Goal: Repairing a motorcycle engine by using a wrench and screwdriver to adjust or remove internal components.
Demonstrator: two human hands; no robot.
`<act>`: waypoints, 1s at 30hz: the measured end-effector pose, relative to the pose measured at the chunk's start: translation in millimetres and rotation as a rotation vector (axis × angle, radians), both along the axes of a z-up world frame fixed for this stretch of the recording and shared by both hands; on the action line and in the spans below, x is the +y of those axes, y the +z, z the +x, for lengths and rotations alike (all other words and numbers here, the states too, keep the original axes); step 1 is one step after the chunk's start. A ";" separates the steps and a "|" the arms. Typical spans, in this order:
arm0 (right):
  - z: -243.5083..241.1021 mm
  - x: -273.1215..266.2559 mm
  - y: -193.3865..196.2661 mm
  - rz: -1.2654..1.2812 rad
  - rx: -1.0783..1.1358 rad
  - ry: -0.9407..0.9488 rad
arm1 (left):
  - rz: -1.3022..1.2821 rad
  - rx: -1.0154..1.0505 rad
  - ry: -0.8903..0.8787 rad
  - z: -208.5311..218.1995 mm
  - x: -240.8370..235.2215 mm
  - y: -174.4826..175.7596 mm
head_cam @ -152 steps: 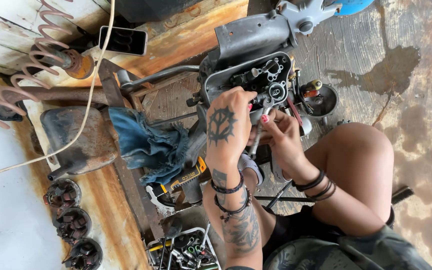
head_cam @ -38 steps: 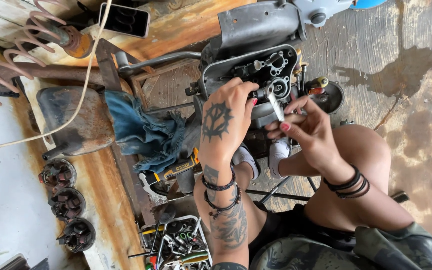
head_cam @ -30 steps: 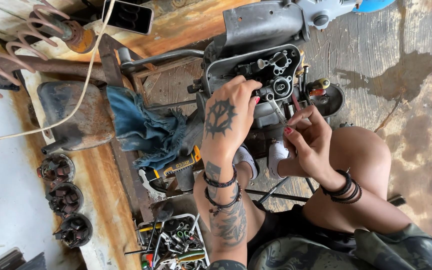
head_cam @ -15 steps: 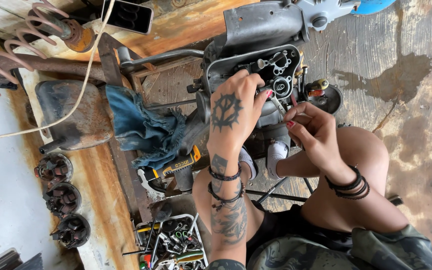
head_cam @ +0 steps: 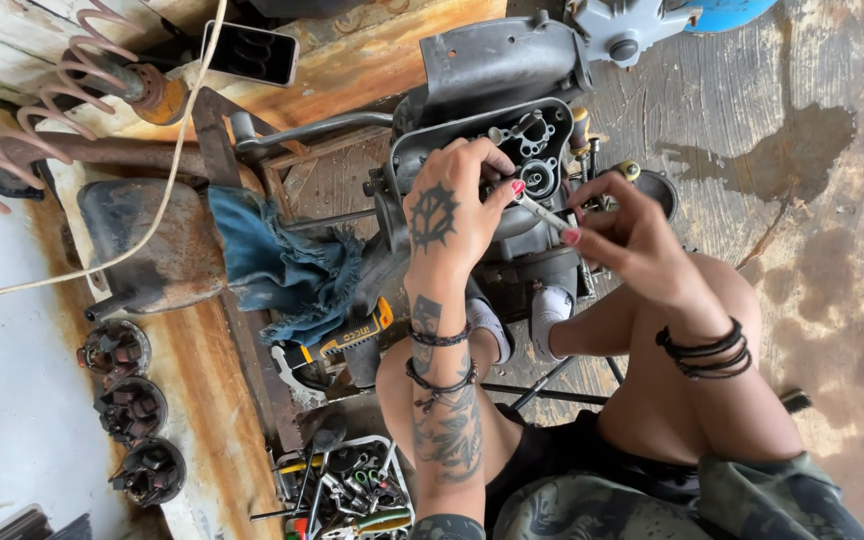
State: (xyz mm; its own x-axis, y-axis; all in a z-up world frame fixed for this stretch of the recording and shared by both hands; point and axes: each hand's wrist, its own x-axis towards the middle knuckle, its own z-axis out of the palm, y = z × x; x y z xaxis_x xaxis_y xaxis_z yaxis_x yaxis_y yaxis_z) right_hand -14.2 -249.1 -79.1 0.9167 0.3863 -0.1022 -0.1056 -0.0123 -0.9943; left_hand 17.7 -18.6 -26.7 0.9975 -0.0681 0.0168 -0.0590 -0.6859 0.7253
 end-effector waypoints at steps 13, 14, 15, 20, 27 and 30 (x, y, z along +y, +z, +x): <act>23.8 -22.1 -7.0 -0.108 -0.036 -0.096 | -0.017 0.025 -0.002 2.1 -1.8 -17.9; 24.5 -22.1 -11.4 -0.091 -0.023 -0.130 | -0.022 0.025 -0.002 2.8 -2.3 -21.5; 25.3 -22.4 -15.9 -0.073 -0.010 -0.164 | -0.028 0.024 -0.002 3.6 -3.1 -25.3; 38.2 -13.4 -12.7 -0.048 -0.034 -0.308 | -0.032 0.007 -0.011 -1.8 -3.6 -14.1; 65.3 -0.1 0.1 -0.081 -0.119 -0.339 | -0.018 0.000 -0.011 -3.3 -3.6 -17.1; 80.0 18.3 38.7 -0.245 -0.200 -0.179 | 0.080 0.049 -0.004 0.9 -3.4 -25.5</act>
